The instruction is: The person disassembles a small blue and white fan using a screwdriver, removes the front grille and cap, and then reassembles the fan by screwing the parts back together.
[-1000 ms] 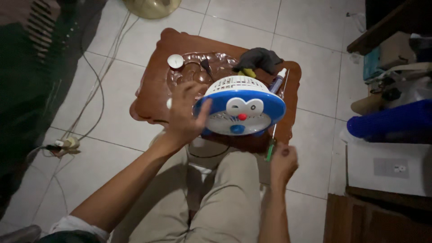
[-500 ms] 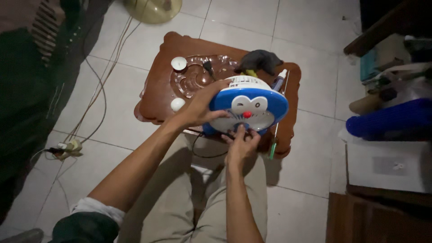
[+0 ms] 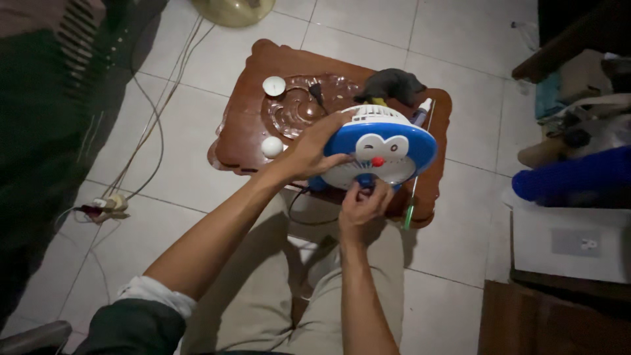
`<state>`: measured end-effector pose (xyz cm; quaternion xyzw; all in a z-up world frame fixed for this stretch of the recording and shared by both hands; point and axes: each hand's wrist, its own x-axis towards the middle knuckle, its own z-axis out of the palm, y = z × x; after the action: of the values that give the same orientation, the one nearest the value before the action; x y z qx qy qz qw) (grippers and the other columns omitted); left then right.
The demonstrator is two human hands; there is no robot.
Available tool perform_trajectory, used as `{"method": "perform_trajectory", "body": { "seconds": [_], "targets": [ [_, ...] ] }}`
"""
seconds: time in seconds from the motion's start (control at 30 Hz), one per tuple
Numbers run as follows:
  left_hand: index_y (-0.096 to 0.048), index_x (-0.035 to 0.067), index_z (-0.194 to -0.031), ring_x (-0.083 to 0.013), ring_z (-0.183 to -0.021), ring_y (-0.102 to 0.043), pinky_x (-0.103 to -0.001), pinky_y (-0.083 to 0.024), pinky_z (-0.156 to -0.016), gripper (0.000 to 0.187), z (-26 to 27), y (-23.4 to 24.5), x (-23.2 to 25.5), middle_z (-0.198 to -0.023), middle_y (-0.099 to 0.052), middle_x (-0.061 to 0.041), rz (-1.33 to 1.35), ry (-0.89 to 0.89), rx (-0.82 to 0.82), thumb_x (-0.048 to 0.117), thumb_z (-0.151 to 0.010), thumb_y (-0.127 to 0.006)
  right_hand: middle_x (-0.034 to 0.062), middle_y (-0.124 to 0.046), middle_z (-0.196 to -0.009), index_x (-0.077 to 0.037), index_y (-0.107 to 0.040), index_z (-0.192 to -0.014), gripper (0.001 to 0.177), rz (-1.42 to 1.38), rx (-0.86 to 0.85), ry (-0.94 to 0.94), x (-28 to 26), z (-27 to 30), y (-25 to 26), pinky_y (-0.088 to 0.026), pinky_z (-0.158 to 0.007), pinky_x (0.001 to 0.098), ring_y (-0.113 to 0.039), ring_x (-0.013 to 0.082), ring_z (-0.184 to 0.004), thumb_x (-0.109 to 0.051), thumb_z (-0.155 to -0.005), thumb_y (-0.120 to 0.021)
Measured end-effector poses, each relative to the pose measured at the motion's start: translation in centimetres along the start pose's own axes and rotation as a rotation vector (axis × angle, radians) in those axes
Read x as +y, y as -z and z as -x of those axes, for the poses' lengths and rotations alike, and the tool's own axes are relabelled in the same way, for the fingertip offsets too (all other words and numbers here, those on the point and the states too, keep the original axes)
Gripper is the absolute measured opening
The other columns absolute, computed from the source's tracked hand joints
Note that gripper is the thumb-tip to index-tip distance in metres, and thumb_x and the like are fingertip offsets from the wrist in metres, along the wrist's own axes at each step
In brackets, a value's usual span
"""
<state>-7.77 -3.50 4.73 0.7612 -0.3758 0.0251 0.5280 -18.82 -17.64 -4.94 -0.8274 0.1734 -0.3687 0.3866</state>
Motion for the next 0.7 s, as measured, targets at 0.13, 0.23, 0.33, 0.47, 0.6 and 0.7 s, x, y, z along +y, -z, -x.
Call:
{"method": "perform_trajectory", "body": {
  "seconds": [0.13, 0.23, 0.33, 0.47, 0.6, 0.7],
  "targets": [
    [-0.044, 0.006, -0.148, -0.0417, -0.138, -0.053, -0.046, -0.045, -0.114, 0.077, 0.2, 0.0, -0.3, -0.152, -0.051, -0.022, -0.054, -0.07, 0.008, 0.018, -0.084, -0.085, 0.023, -0.056, -0.124, -0.001, -0.057, -0.126, 0.032, 0.052, 0.018, 0.208, -0.1, -0.1, 0.7, -0.061, -0.073, 0.0357, -0.064, 0.0368, -0.108, -0.007, -0.097, -0.068],
    [-0.044, 0.006, -0.149, -0.0406, -0.139, -0.053, -0.046, -0.045, -0.115, 0.078, 0.0, 0.1, -0.4, -0.151, -0.051, -0.021, -0.053, -0.03, -0.02, 0.02, -0.084, -0.085, 0.0172, -0.06, -0.114, -0.001, -0.048, -0.13, 0.044, -0.236, 0.001, -0.254, 0.4, 0.0, 0.0, -0.063, -0.059, 0.035, -0.067, 0.0278, -0.09, -0.019, -0.095, -0.069],
    [-0.044, 0.007, -0.149, -0.0393, -0.139, -0.053, -0.046, -0.044, -0.116, 0.08, 0.1, -0.3, -0.5, -0.151, -0.051, -0.021, -0.058, 0.019, -0.022, 0.023, -0.083, -0.086, 0.0163, -0.061, -0.105, 0.0, -0.04, -0.131, 0.05, -0.606, -0.086, -0.683, 1.6, -0.5, -0.6, -0.06, -0.051, 0.0366, -0.069, 0.0244, -0.073, -0.031, -0.099, -0.063],
    [-0.042, 0.006, -0.152, -0.0394, -0.138, -0.051, -0.047, -0.043, -0.115, 0.084, 0.0, -0.3, -0.5, -0.151, -0.049, -0.023, -0.054, 0.077, -0.049, 0.023, -0.083, -0.086, 0.0202, -0.061, -0.105, 0.005, -0.039, -0.13, 0.047, -0.741, -0.079, -0.8, 2.1, -1.5, -1.1, -0.061, -0.055, 0.0392, -0.069, 0.0249, -0.071, -0.027, -0.104, -0.062],
    [-0.043, 0.006, -0.152, -0.0384, -0.141, -0.051, -0.046, -0.042, -0.118, 0.082, 0.3, -0.5, -0.9, -0.154, -0.049, -0.021, -0.039, 0.024, -0.022, 0.024, -0.083, -0.086, 0.0142, -0.06, -0.125, -0.004, -0.044, -0.135, 0.051, -0.117, -0.159, -0.299, 0.1, -0.9, 1.1, -0.059, -0.066, 0.0364, -0.074, 0.0287, -0.08, -0.023, -0.094, -0.067],
    [-0.045, 0.007, -0.15, -0.0377, -0.141, -0.052, -0.046, -0.043, -0.119, 0.078, 0.3, -0.7, -1.6, -0.153, -0.052, -0.019, -0.054, 0.025, -0.022, 0.024, -0.085, -0.086, 0.0165, -0.056, -0.128, -0.007, -0.053, -0.133, 0.051, 0.327, -0.093, 0.107, -1.6, -0.1, 2.2, -0.059, -0.078, 0.0385, -0.072, 0.0371, -0.101, -0.017, -0.089, -0.076]
  ]
}}
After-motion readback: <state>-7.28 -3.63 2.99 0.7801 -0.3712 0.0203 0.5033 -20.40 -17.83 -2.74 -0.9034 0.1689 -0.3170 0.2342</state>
